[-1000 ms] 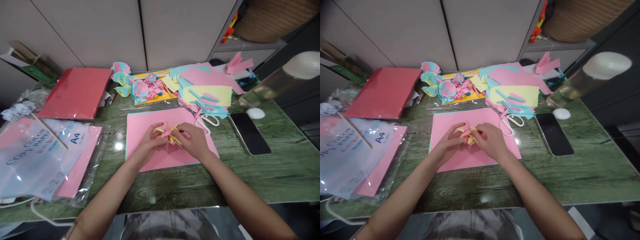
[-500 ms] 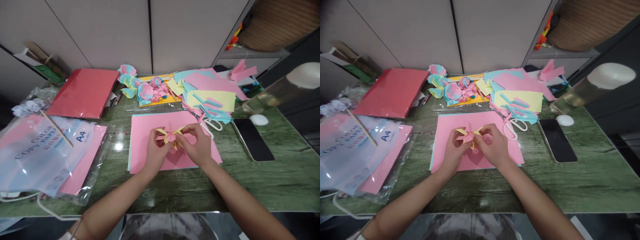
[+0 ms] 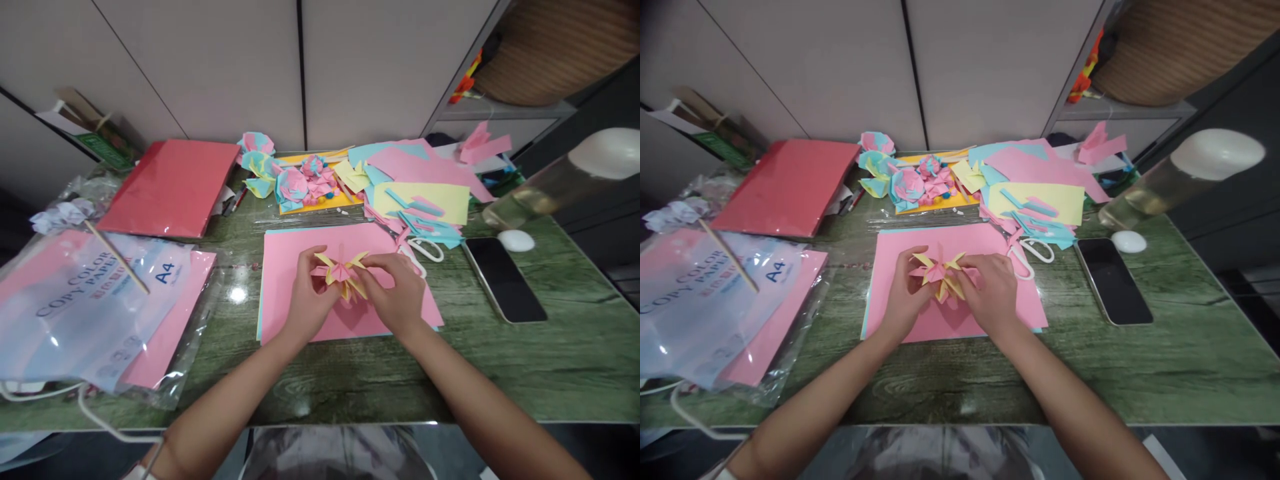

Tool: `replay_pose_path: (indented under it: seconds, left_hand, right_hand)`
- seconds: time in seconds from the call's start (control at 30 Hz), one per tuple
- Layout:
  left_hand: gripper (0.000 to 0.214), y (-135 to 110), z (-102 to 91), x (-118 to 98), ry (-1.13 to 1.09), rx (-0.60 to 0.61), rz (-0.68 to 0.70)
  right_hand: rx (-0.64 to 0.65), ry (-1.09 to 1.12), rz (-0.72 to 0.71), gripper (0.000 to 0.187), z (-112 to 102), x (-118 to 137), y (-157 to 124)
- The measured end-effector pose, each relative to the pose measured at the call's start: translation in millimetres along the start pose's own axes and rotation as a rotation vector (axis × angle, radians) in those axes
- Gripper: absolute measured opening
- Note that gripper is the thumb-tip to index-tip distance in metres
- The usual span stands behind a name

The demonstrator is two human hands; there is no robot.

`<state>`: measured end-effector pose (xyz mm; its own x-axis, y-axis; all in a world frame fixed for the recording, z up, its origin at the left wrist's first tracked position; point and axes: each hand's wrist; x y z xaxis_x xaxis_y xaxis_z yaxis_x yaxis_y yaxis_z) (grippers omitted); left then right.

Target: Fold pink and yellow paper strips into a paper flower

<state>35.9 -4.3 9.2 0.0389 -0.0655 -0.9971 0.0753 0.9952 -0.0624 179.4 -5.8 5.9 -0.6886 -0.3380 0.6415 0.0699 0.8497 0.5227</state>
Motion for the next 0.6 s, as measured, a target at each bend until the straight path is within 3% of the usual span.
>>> replay_pose_path:
  seconds: [0.13,0.3,0.6]
  left_hand:
    - [0.057,1.4,-1.0,1.7,-0.142,-0.014,-0.078]
    - [0.052,1.5,1.5,5.2,-0.289,0.009,-0.241]
    - [0.064,-0.6,4.8,5.5,-0.401,0.036,-0.229]
  right_hand:
    - [0.005,-0.052,-0.036,0.01,-1.2,-0.1,1.3]
    - [0.044,-0.05,0.005,0.011,-1.5,-1.5,0.9]
    - [0.04,-0.022,0.069,0.01,-2.4,-0.9,1.6]
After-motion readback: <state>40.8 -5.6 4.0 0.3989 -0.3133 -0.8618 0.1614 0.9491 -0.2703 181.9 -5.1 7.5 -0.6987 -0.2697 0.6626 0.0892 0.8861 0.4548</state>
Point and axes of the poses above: each hand's wrist, its own y-axis towards the middle knuckle, its own z-axis out of the palm, x = y × z, and after that the axes turned 2 degrees about y, right-handed
